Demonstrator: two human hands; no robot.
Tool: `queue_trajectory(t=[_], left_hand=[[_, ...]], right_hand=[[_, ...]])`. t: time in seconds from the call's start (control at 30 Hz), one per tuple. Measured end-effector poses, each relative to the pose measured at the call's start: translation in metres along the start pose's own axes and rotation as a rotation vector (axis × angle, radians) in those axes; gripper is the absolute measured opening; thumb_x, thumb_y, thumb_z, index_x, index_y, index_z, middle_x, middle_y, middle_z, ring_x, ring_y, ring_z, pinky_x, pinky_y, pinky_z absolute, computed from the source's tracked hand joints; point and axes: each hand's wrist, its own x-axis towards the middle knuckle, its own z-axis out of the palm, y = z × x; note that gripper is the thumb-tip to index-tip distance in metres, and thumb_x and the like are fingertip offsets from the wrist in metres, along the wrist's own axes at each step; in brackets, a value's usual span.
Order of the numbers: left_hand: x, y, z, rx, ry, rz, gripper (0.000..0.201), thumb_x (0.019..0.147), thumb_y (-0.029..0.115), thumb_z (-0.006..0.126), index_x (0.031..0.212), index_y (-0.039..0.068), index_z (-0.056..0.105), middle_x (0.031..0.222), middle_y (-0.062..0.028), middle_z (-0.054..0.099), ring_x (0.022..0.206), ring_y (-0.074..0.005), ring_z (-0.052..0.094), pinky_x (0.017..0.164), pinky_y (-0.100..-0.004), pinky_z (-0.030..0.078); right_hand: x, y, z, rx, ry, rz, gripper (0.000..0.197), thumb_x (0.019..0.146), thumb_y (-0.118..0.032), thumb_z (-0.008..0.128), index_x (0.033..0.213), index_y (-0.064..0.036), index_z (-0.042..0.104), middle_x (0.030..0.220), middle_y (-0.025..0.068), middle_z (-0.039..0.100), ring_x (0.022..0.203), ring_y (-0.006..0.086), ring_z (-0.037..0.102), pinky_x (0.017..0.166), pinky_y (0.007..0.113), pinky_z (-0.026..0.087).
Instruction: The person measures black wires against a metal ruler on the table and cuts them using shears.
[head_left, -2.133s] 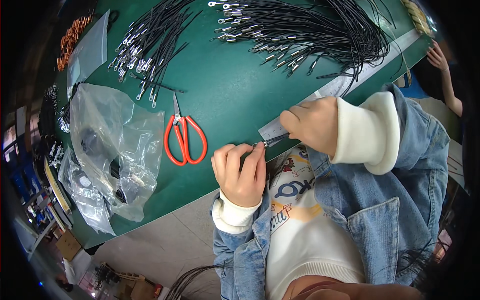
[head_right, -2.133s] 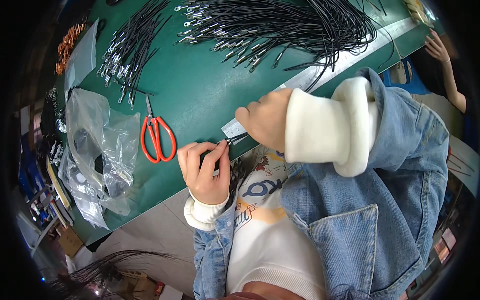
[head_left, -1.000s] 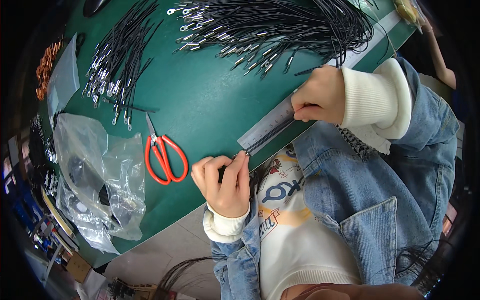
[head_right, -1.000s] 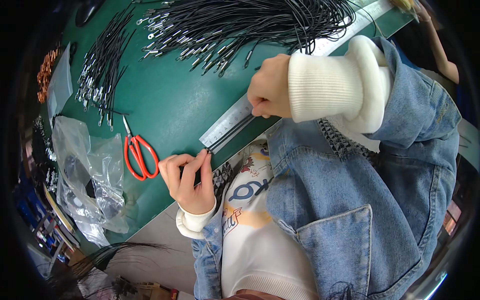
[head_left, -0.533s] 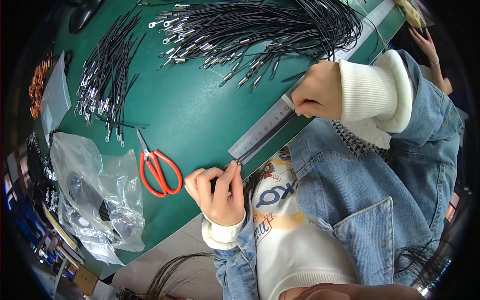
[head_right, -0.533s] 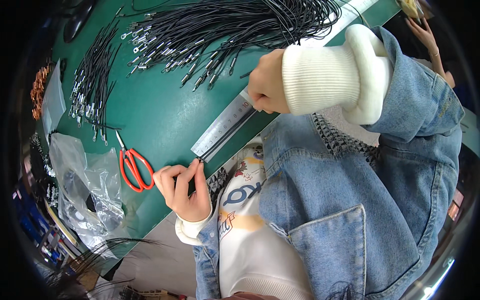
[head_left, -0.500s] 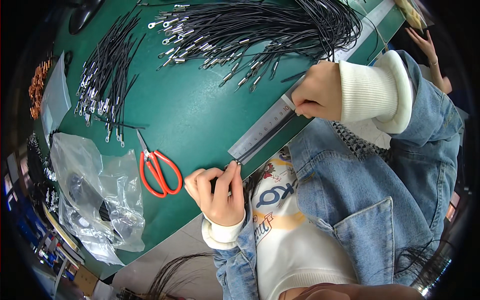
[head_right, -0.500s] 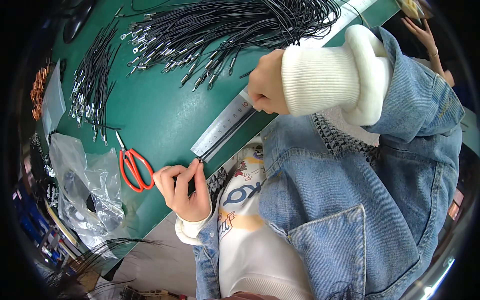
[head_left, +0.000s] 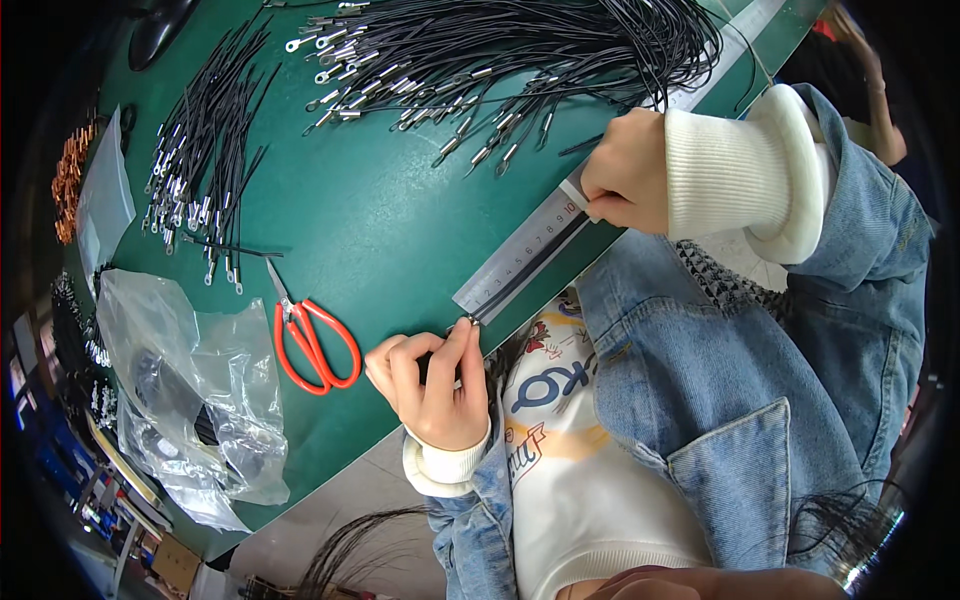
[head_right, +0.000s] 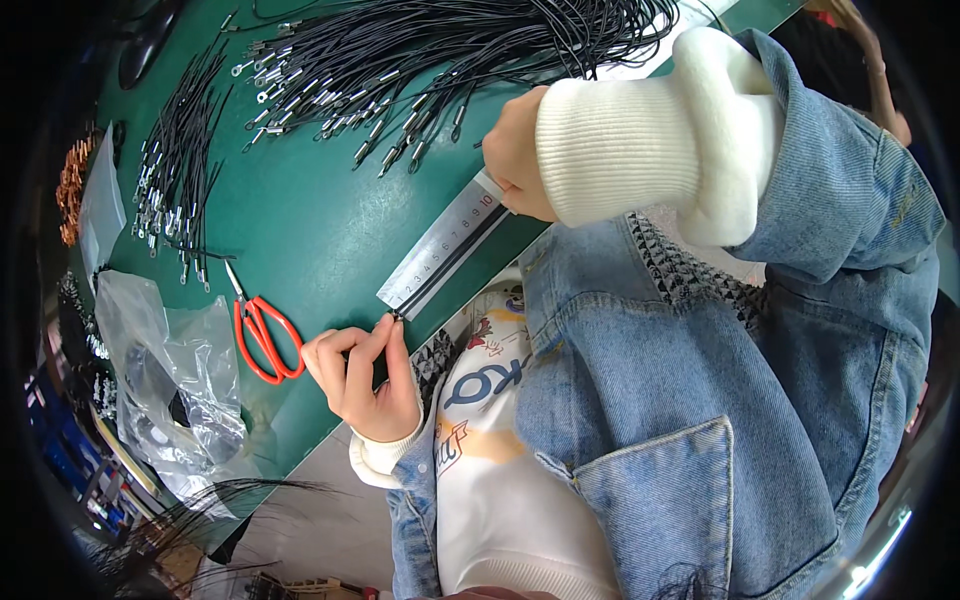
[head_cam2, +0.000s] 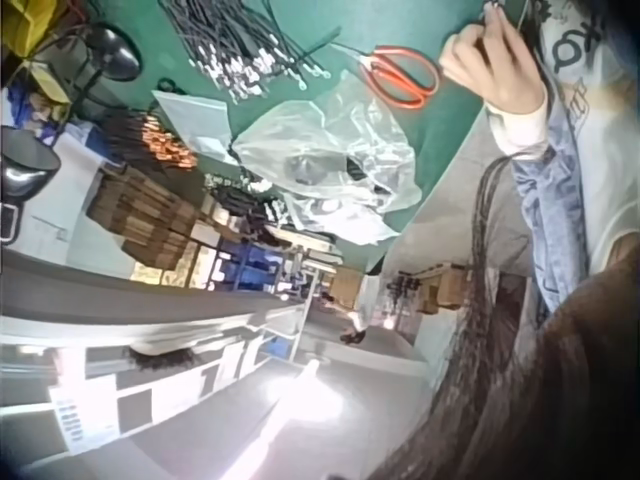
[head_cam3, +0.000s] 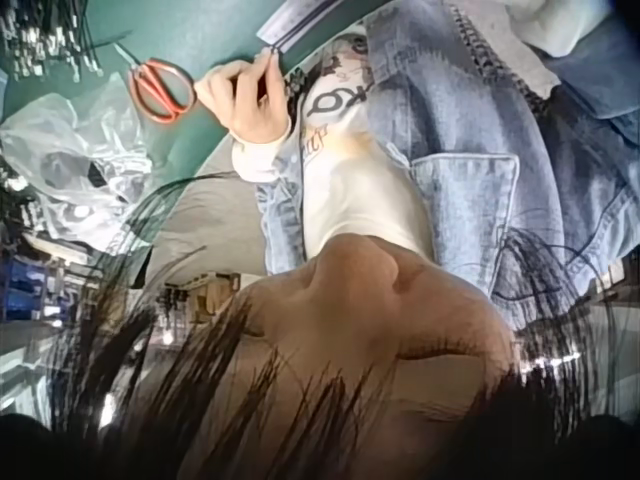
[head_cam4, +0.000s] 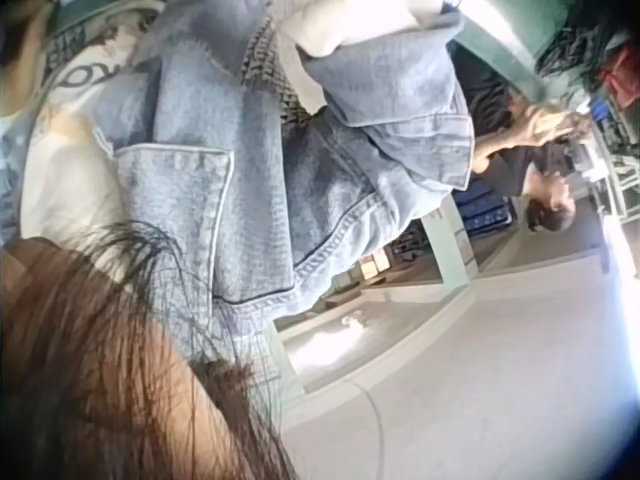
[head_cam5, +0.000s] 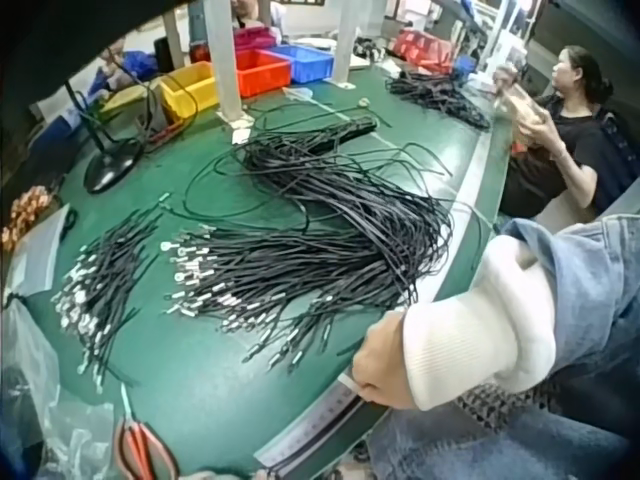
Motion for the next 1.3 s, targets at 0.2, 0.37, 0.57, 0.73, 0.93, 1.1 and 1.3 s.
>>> queue_trajectory(t=[0.2, 0.37, 0.57, 0.73, 0.93, 1.1, 1.3], left_hand=[[-0.001, -0.001, 0.001, -0.003, -0.002, -0.006, 0.020, 0.066, -0.001, 0.075, 0.084, 0.006, 0.069, 0.077, -0.0036, 0.050, 0.076, -0.0229, 0.045, 0.071, -0.0342, 0.037], [0.000, 0.000, -0.001, -0.003, -0.002, -0.015, 0.018, 0.067, -0.003, 0.073, 0.084, 0.005, 0.068, 0.076, -0.0039, 0.049, 0.077, -0.0231, 0.045, 0.071, -0.0339, 0.038], [0.002, -0.001, -0.001, -0.015, -0.009, -0.002, 0.019, 0.066, -0.002, 0.074, 0.083, 0.005, 0.068, 0.076, -0.0042, 0.050, 0.075, -0.0232, 0.045, 0.071, -0.0343, 0.038], [0.002, 0.000, -0.003, -0.011, -0.009, -0.008, 0.019, 0.066, -0.002, 0.074, 0.083, 0.005, 0.068, 0.076, -0.0040, 0.049, 0.076, -0.0231, 0.045, 0.070, -0.0341, 0.038], [0.000, 0.001, -0.002, -0.006, -0.022, -0.011, 0.020, 0.065, -0.002, 0.075, 0.083, 0.006, 0.069, 0.076, -0.0034, 0.049, 0.076, -0.0232, 0.044, 0.070, -0.0344, 0.038], [0.000, 0.001, -0.004, 0.003, -0.012, -0.002, 0.020, 0.065, -0.002, 0.075, 0.083, 0.007, 0.069, 0.076, -0.0038, 0.050, 0.076, -0.0236, 0.045, 0.070, -0.0344, 0.039], [0.007, -0.006, -0.017, -0.057, 0.134, -0.021, 0.027, 0.066, -0.001, 0.074, 0.091, 0.005, 0.067, 0.087, -0.0066, 0.058, 0.079, -0.0250, 0.054, 0.072, -0.0354, 0.043]], right_hand=[[0.005, -0.002, 0.001, -0.065, -0.025, 0.016, 0.028, 0.084, -0.022, 0.049, 0.082, -0.0034, 0.070, 0.073, 0.0134, 0.067, 0.071, 0.0288, 0.068, 0.065, 0.040, 0.056], [0.006, -0.005, -0.003, -0.056, -0.047, 0.031, 0.029, 0.085, -0.022, 0.048, 0.082, -0.0022, 0.069, 0.072, 0.0139, 0.067, 0.070, 0.0292, 0.068, 0.063, 0.041, 0.056], [0.009, -0.007, -0.011, -0.050, -0.120, 0.094, 0.027, 0.083, -0.019, 0.050, 0.079, -0.0011, 0.069, 0.072, 0.0148, 0.067, 0.069, 0.0294, 0.068, 0.062, 0.040, 0.056], [0.007, -0.010, -0.015, -0.019, -0.082, 0.085, 0.026, 0.080, -0.017, 0.051, 0.074, 0.0011, 0.068, 0.068, 0.0157, 0.065, 0.067, 0.0290, 0.067, 0.060, 0.039, 0.055], [0.005, -0.004, -0.008, 0.012, -0.034, 0.069, 0.024, 0.079, -0.016, 0.052, 0.073, 0.0014, 0.067, 0.066, 0.0165, 0.064, 0.065, 0.0303, 0.067, 0.060, 0.038, 0.055], [0.002, -0.003, -0.007, 0.058, -0.002, 0.069, 0.020, 0.076, -0.015, 0.054, 0.073, -0.0026, 0.068, 0.064, 0.0147, 0.064, 0.065, 0.0301, 0.066, 0.060, 0.038, 0.054], [-0.002, 0.006, -0.009, 0.210, 0.042, -0.041, 0.013, 0.068, -0.012, 0.057, 0.069, -0.0061, 0.069, 0.064, 0.0133, 0.064, 0.064, 0.0280, 0.065, 0.059, 0.036, 0.053]])
